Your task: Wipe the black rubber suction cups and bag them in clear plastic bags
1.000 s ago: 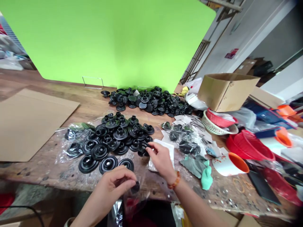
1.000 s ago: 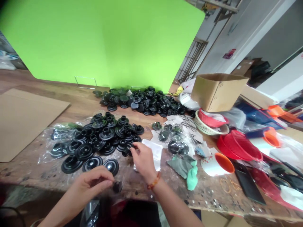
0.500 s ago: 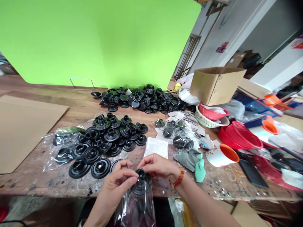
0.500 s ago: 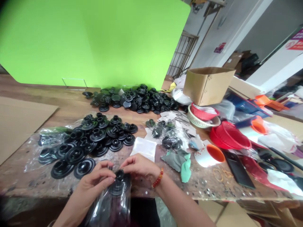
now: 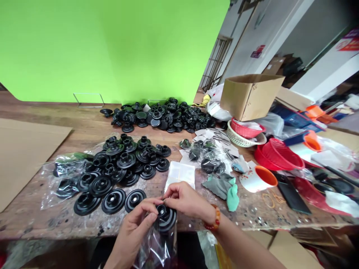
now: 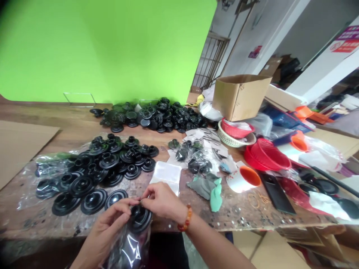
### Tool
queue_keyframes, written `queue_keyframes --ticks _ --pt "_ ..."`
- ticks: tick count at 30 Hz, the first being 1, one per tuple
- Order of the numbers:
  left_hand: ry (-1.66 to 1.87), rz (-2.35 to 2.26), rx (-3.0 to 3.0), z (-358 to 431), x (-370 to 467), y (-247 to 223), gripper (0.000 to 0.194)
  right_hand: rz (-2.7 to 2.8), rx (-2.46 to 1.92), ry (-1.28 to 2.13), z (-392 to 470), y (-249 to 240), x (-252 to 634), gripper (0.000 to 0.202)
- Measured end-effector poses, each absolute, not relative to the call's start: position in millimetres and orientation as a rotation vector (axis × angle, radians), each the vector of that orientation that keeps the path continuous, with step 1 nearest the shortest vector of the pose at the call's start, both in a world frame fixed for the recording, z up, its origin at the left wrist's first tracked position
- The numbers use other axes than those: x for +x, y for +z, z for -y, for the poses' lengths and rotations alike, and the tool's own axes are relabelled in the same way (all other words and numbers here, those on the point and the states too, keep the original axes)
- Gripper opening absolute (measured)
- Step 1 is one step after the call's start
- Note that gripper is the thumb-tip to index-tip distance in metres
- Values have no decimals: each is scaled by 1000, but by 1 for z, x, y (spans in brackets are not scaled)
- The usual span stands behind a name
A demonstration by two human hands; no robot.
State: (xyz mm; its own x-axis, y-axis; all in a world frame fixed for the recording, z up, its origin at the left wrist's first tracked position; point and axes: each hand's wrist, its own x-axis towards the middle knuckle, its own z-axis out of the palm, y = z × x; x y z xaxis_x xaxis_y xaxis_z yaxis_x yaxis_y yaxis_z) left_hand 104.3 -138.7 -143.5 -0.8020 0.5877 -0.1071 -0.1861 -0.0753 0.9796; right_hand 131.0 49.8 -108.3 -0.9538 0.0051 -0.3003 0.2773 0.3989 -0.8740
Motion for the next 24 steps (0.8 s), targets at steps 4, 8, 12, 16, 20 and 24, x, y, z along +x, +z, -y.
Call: queue_keyframes --ticks 4,8,12,16,20,24 --pt "1924 -1811 578 139 113 -148 14 -2673 216 -1498 -45 -105 138 13" --pt "1870 -1969 854 142 117 -152 15 -2480 298 -1664 -45 -114 137 8" --pt "1913 -1913 604 136 118 -149 15 -2601 372 -1690 -33 -113 142 8" --pt "2061 -1703 192 128 120 -143 14 -2976 203 -1491 -18 -98 153 11" --pt "2074 -1565 40 129 115 -136 18 -2619 124 -1784 -21 -96 155 15" --pt "2066 -1483 -120 133 105 -128 26 -2199 94 -2104 -34 -106 153 25"
